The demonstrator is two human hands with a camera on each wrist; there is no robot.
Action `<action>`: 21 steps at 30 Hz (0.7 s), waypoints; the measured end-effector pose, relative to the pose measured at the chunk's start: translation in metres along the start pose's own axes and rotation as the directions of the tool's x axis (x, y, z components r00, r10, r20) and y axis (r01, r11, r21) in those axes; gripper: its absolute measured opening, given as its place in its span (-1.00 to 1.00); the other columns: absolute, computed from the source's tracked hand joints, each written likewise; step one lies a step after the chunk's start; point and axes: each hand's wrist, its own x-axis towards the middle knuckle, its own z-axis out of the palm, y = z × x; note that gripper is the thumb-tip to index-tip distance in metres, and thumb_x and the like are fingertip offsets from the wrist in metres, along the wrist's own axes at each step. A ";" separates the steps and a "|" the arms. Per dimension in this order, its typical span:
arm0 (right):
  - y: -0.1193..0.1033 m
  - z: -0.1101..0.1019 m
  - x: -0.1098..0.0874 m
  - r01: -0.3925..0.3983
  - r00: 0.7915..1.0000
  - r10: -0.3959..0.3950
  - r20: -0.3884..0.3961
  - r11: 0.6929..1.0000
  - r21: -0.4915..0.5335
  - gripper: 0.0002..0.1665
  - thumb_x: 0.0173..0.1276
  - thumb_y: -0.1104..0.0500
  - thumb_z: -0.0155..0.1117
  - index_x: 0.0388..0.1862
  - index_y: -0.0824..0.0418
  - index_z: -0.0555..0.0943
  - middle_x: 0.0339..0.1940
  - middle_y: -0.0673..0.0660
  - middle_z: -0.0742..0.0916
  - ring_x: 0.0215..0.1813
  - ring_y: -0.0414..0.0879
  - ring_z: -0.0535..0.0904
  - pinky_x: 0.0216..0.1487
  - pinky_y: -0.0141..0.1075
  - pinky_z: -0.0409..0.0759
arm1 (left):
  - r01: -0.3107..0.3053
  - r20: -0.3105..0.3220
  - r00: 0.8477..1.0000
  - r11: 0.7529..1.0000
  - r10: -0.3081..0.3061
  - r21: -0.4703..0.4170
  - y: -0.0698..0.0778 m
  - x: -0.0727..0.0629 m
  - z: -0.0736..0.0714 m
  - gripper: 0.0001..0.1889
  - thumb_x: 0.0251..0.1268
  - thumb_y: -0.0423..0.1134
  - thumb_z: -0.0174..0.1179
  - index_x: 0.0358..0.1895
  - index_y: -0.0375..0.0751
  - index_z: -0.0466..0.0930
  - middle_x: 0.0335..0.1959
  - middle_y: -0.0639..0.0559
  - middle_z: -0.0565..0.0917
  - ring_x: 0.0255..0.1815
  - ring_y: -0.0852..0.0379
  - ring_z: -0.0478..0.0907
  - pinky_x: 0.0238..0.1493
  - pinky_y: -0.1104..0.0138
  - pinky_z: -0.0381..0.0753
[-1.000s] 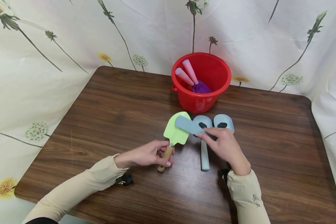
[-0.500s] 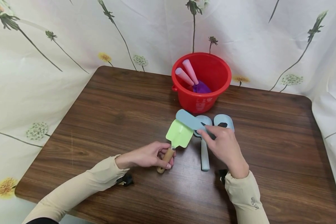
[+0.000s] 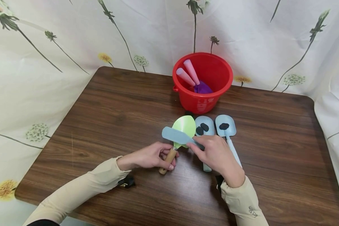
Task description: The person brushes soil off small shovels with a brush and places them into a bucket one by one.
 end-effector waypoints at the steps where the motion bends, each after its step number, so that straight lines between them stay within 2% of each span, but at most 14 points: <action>1: 0.001 0.000 0.000 -0.008 1.000 0.008 0.000 1.000 -0.002 -0.72 0.16 0.05 0.47 -0.20 0.17 0.77 -0.42 0.01 0.80 -0.46 -0.23 0.68 -0.45 -0.38 0.62 | 0.002 -0.003 1.000 1.000 -0.002 -0.002 0.000 0.000 0.000 -0.60 0.14 -0.44 0.30 0.03 -0.51 0.44 -0.29 -0.18 0.72 -0.40 0.31 0.63 -0.27 0.46 0.65; 6: 0.008 -0.002 -0.001 -0.053 0.999 0.053 -0.013 0.998 -0.019 -0.64 0.05 0.15 0.53 -0.16 0.26 0.76 -0.37 0.11 0.81 -0.39 -0.12 0.73 -0.39 -0.27 0.67 | 0.021 -0.013 1.000 1.000 -0.022 -0.021 0.000 -0.002 0.001 -0.61 0.13 -0.45 0.31 0.00 -0.51 0.44 -0.29 -0.16 0.72 -0.40 0.29 0.64 -0.27 0.44 0.66; 11: 0.017 -0.003 -0.002 -0.097 0.995 0.097 -0.031 0.995 -0.021 -0.61 0.05 0.16 0.53 -0.13 0.30 0.74 -0.33 0.15 0.81 -0.37 -0.06 0.74 -0.34 -0.19 0.69 | 0.041 -0.016 0.999 0.999 -0.041 -0.024 0.000 -0.003 0.002 -0.60 0.12 -0.47 0.31 0.03 -0.50 0.45 -0.28 -0.16 0.72 -0.39 0.29 0.65 -0.29 0.44 0.66; 17: 0.028 -0.002 -0.004 -0.108 0.987 0.103 -0.123 0.993 -0.038 -0.65 0.00 0.21 0.54 -0.20 0.33 0.75 -0.41 0.18 0.80 -0.44 -0.01 0.71 -0.35 -0.14 0.65 | 0.071 0.004 0.997 0.996 -0.071 -0.063 0.001 -0.006 0.003 -0.58 0.12 -0.52 0.29 0.08 -0.52 0.43 -0.18 -0.37 0.69 -0.32 0.25 0.68 -0.25 0.38 0.69; 21: 0.032 -0.004 -0.005 -0.146 0.981 0.140 -0.132 0.989 -0.034 -0.63 -0.02 0.24 0.54 -0.20 0.38 0.74 -0.40 0.23 0.79 -0.43 0.05 0.72 -0.35 -0.08 0.66 | 0.066 0.013 0.998 0.995 -0.065 -0.069 0.000 -0.007 0.004 -0.58 0.12 -0.52 0.29 0.07 -0.52 0.43 -0.16 -0.41 0.68 -0.30 0.22 0.69 -0.24 0.36 0.70</action>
